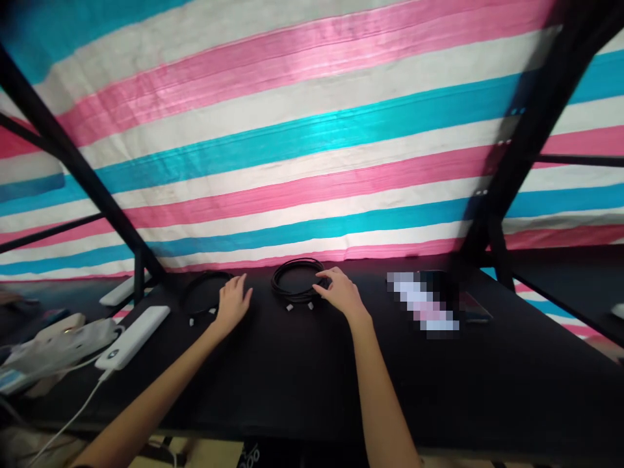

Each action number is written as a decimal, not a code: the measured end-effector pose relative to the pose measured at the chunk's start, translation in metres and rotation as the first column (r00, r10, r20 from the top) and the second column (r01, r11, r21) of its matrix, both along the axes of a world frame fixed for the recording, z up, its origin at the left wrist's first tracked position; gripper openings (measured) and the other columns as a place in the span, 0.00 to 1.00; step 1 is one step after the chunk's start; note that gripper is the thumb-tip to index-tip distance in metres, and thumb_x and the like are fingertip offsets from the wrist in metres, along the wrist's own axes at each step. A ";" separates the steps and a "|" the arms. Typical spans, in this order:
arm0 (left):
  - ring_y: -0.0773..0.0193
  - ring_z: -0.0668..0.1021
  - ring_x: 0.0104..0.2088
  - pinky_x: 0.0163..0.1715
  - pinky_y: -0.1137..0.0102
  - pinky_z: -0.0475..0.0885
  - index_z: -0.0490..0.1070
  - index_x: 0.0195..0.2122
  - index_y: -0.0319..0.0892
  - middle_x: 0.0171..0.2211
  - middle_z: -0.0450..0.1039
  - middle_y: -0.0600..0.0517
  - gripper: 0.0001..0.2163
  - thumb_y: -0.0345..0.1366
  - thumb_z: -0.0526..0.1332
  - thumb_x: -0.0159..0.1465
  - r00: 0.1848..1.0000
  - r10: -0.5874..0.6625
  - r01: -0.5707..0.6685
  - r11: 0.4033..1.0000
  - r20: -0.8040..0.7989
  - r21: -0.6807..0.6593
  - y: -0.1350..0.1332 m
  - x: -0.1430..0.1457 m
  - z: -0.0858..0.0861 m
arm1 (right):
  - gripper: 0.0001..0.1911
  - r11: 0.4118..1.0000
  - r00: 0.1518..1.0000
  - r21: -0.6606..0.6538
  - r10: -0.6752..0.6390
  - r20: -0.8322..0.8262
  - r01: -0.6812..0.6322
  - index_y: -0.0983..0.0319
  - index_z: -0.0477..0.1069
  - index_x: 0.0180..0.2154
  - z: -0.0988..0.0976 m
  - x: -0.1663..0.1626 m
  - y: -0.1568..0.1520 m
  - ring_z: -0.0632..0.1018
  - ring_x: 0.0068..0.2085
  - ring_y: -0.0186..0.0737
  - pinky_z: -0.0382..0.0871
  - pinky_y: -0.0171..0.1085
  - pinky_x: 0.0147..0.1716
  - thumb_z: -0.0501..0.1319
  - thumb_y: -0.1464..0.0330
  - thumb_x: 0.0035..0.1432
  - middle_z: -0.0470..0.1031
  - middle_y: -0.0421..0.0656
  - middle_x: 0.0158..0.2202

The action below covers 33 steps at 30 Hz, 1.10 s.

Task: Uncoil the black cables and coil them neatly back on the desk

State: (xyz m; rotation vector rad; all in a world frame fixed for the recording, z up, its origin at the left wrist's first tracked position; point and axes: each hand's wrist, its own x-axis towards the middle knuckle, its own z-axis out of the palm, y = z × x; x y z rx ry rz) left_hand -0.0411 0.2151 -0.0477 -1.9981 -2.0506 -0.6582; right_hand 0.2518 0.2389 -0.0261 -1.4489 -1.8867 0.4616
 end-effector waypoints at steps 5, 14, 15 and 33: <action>0.43 0.71 0.49 0.48 0.52 0.62 0.70 0.44 0.33 0.43 0.72 0.34 0.15 0.39 0.56 0.61 0.964 0.248 -0.236 0.963 0.090 -0.129 -0.028 -0.061 -0.001 | 0.14 1.000 1.000 0.018 0.001 -0.024 0.000 0.56 0.75 0.41 0.005 -0.008 -0.005 0.73 0.28 0.33 0.64 0.34 0.28 0.62 0.61 0.51 0.73 0.42 0.42; 0.56 0.77 0.37 0.36 0.67 0.68 0.70 0.36 0.40 0.34 0.74 0.45 0.18 0.45 0.45 0.67 0.853 0.193 -0.184 0.981 0.485 -0.067 -0.114 -0.037 0.048 | 0.21 0.997 0.967 0.073 -0.004 -0.254 0.023 0.65 0.70 0.46 0.025 -0.065 -0.061 0.73 0.27 0.36 0.67 0.36 0.30 0.51 0.58 0.60 0.74 0.48 0.38; 0.59 0.76 0.34 0.34 0.69 0.68 0.69 0.36 0.40 0.32 0.74 0.46 0.21 0.46 0.41 0.68 0.830 0.165 -0.176 0.984 0.533 -0.031 -0.132 -0.026 0.056 | 0.22 0.998 0.962 0.065 0.030 -0.272 -0.012 0.66 0.71 0.45 0.025 -0.077 -0.081 0.73 0.27 0.36 0.68 0.35 0.28 0.51 0.57 0.60 0.74 0.48 0.37; 0.57 0.74 0.47 0.51 0.67 0.67 0.77 0.43 0.46 0.42 0.76 0.48 0.21 0.55 0.60 0.57 -0.056 -0.010 0.320 0.947 0.998 0.027 -0.311 0.053 0.071 | 0.08 0.892 0.848 0.298 0.427 -0.315 -0.338 0.57 0.69 0.27 0.008 -0.113 -0.316 0.74 0.29 0.38 0.68 0.37 0.31 0.57 0.67 0.60 0.74 0.40 0.26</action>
